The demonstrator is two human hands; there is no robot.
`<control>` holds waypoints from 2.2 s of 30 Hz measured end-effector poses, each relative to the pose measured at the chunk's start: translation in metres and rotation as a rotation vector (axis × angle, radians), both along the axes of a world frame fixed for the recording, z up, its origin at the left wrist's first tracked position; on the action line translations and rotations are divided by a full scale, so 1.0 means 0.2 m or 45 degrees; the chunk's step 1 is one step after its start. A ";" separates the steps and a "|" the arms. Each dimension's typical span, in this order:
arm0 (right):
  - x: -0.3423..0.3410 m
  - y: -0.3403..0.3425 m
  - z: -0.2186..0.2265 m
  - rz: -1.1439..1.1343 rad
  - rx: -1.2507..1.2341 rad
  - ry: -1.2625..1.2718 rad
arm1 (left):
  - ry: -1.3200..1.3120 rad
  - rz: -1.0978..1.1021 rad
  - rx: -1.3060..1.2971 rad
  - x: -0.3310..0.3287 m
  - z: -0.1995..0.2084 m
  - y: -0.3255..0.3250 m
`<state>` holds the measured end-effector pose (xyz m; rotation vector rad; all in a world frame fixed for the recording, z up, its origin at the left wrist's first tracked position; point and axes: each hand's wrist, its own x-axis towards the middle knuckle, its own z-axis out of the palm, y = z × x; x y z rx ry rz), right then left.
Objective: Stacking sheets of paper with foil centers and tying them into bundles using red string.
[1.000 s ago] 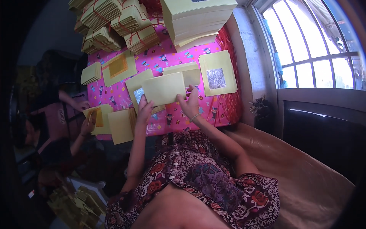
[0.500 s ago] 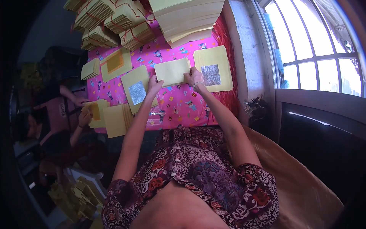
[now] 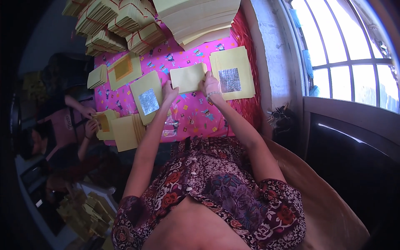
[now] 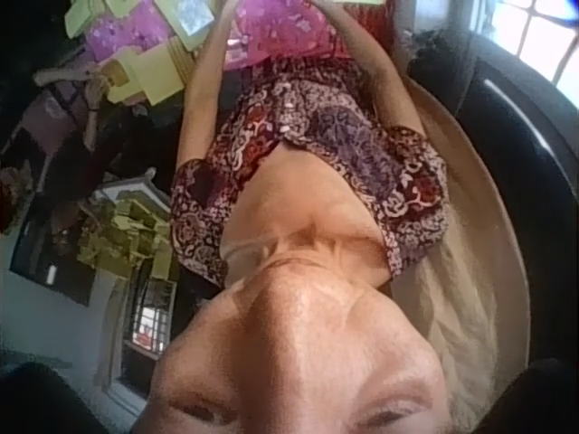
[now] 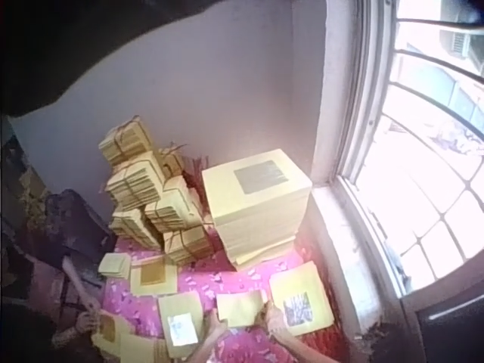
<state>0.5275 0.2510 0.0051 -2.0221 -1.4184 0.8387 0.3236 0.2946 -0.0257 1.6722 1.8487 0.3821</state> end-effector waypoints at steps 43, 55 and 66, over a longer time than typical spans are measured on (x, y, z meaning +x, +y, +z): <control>0.65 0.07 0.26 -0.120 -0.098 -0.519 | 0.326 -0.503 0.425 0.20 0.45 -0.24; 0.66 -0.08 0.79 0.123 0.385 -0.198 | 0.260 -0.476 0.405 0.16 0.41 -0.24; 0.46 -0.25 0.51 -0.159 0.838 0.105 | 0.249 -0.486 0.347 0.14 0.39 -0.25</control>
